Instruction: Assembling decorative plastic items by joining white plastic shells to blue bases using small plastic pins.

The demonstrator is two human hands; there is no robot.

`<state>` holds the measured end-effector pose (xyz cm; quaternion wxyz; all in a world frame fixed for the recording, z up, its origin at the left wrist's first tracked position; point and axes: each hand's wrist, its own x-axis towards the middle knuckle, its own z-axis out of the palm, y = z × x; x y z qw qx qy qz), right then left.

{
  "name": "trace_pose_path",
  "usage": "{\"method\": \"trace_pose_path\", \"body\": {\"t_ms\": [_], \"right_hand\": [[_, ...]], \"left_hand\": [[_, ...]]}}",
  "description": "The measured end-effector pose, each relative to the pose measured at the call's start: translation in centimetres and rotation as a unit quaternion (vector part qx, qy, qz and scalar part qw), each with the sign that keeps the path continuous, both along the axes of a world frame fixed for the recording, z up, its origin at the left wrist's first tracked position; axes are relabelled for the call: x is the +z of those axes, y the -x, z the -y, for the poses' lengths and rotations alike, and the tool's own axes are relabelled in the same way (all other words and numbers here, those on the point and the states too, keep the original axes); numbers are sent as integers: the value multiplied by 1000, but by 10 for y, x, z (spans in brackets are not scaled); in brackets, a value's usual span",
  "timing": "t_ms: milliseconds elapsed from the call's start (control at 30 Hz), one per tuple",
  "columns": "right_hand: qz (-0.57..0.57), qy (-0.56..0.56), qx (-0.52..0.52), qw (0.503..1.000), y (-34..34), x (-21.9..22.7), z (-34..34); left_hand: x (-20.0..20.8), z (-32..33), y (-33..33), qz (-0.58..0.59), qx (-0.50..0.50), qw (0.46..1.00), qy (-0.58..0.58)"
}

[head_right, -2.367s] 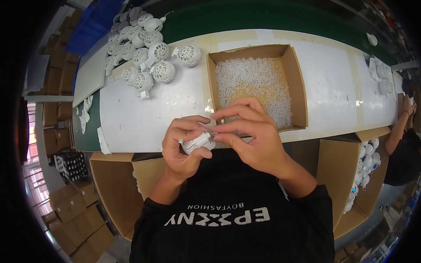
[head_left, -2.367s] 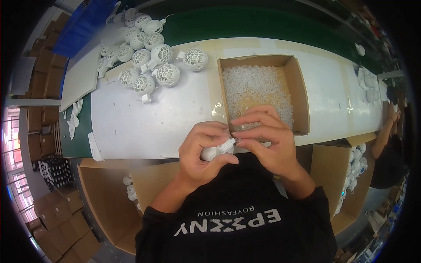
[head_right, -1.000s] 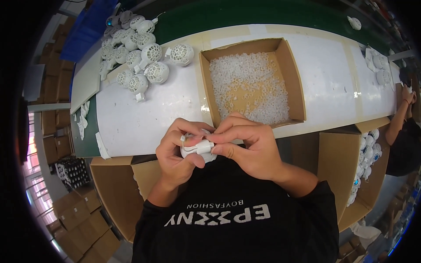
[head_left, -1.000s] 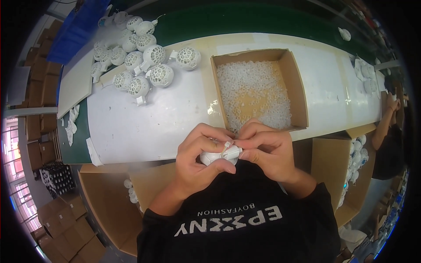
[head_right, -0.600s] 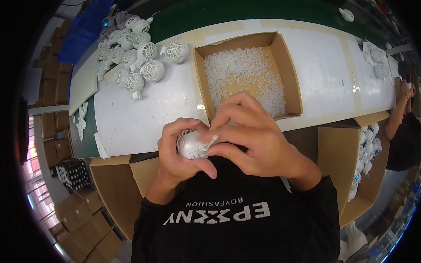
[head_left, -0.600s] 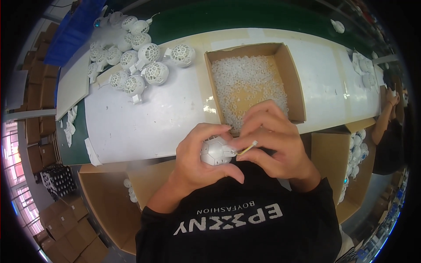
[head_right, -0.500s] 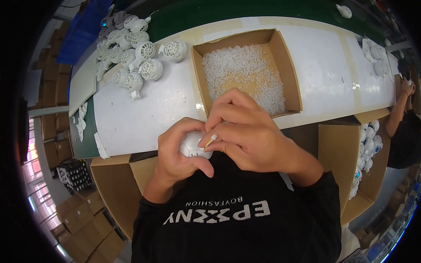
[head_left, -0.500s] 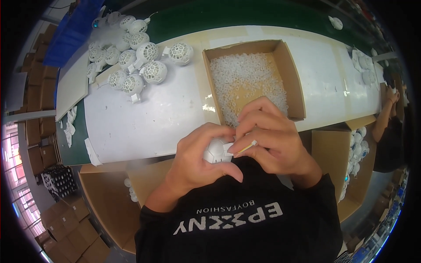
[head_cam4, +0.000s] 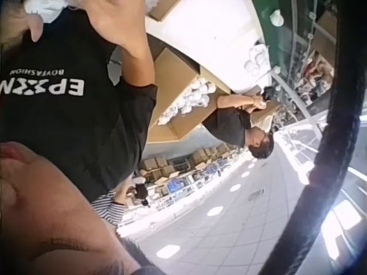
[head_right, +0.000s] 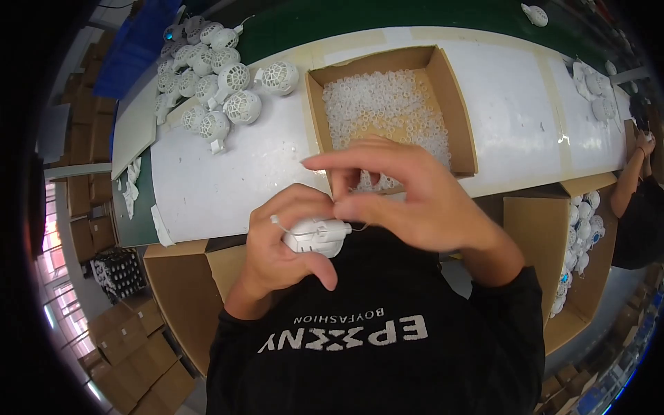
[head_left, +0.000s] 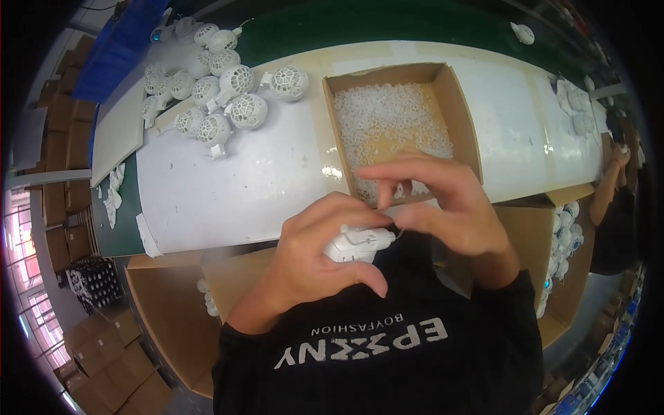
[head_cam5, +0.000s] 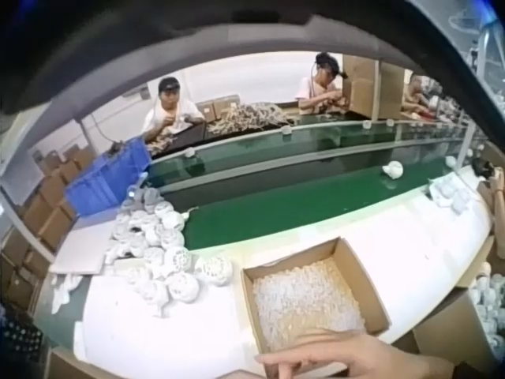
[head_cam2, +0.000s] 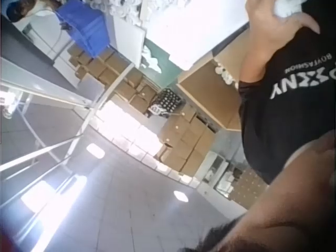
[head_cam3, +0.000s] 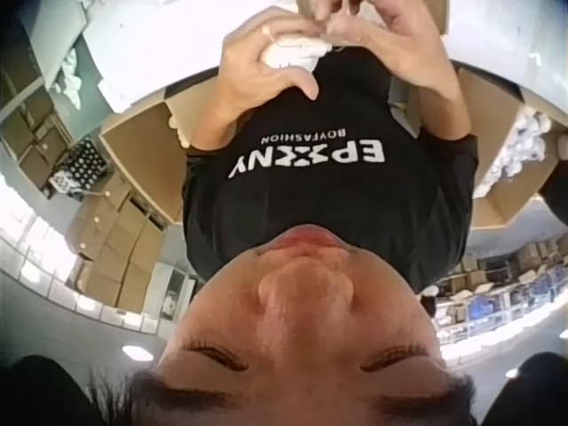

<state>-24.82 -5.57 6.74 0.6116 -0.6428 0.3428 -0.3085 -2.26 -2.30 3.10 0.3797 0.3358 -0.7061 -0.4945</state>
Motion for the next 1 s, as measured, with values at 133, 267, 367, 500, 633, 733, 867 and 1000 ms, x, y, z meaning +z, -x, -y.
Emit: {"method": "trace_pose_path", "body": {"t_ms": [133,267,367,500,633,733,867,1000], "right_hand": [[-12,159,-54,986,-8,-12,-21],[-25,243,-99,965,-19,-21,-27],[-33,275,-96,956,-19,-26,-26],[-1,264,-59,963,-22,-29,-25],[-30,316,-115,941,-25,-37,-30],[-4,308,-134,942,-29,-39,-32],[-1,284,-85,955,-29,-36,-23],[77,264,21,961,-44,-37,-10]], "left_hand": [[-24,-2,4,-113,47,992,8],[-40,-6,17,-202,63,977,6],[-34,-5,14,-180,60,982,1],[-16,2,9,-44,41,996,64],[-16,5,9,42,23,982,182],[-17,1,10,43,55,979,190],[-12,-3,5,52,77,975,204],[9,-16,-19,48,151,976,149]]}}
